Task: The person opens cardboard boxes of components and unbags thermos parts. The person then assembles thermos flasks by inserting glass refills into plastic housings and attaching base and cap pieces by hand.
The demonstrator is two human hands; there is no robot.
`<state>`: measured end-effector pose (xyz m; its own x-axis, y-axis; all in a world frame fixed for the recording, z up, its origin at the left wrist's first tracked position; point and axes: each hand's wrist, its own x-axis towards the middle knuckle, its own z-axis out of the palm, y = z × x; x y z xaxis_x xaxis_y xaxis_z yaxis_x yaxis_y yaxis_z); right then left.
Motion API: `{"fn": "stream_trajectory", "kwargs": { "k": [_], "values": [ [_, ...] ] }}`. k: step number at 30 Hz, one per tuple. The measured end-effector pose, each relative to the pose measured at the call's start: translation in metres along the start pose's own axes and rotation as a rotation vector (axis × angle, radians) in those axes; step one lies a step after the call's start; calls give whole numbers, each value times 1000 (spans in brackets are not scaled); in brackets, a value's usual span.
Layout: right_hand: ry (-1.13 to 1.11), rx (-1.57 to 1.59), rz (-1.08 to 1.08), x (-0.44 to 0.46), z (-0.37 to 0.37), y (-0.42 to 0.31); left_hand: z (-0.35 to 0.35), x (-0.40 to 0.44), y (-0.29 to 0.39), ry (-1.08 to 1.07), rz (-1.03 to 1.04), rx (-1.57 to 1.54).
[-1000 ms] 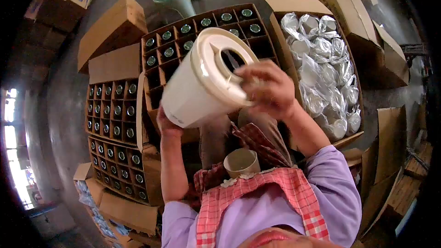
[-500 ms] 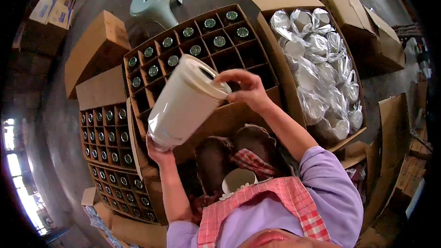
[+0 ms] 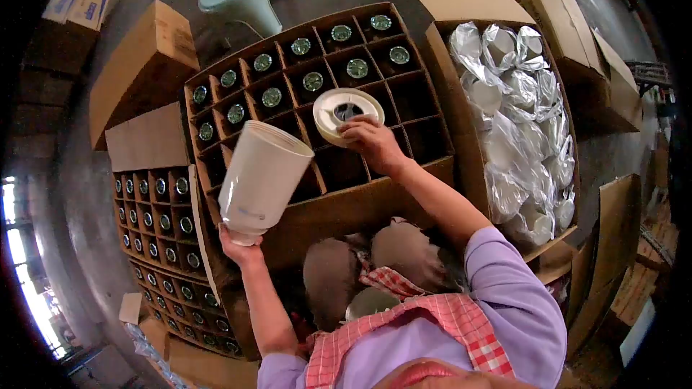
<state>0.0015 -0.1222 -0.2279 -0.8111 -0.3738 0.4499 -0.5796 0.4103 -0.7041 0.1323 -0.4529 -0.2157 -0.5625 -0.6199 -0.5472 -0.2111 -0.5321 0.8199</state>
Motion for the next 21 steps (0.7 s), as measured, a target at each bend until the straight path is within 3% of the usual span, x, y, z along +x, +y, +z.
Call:
{"fn": "stream_trajectory", "kwargs": {
  "k": [1, 2, 5, 7, 9, 13, 14, 18, 21],
  "values": [
    [-147, -85, 37, -6, 14, 20, 0, 0, 2, 56, 52, -4],
    [-287, -136, -140, -12, 26, 38, -14, 10, 3, -28, 89, -2],
    [-100, 316, 218, 7, 9, 39, -13, 12, 18, 12, 104, -92],
    [287, 6, 113, 43, -8, 74, -10, 7, 25, -3, 112, -128],
    [224, -464, 257, 72, -12, 103, -1, 5, 28, -29, 115, -201],
    [-219, -798, 410, 97, 25, 151, -5, 11, 21, -40, 101, -341],
    [-304, -790, 435, 103, 26, 157, -8, 10, 19, -23, 129, -278],
    [-171, -657, 302, 103, -1, 156, -15, 11, 22, -47, 100, -355],
    [-60, -568, 250, 130, -63, 98, -8, 5, 31, 2, 134, -355]
  ]
}}
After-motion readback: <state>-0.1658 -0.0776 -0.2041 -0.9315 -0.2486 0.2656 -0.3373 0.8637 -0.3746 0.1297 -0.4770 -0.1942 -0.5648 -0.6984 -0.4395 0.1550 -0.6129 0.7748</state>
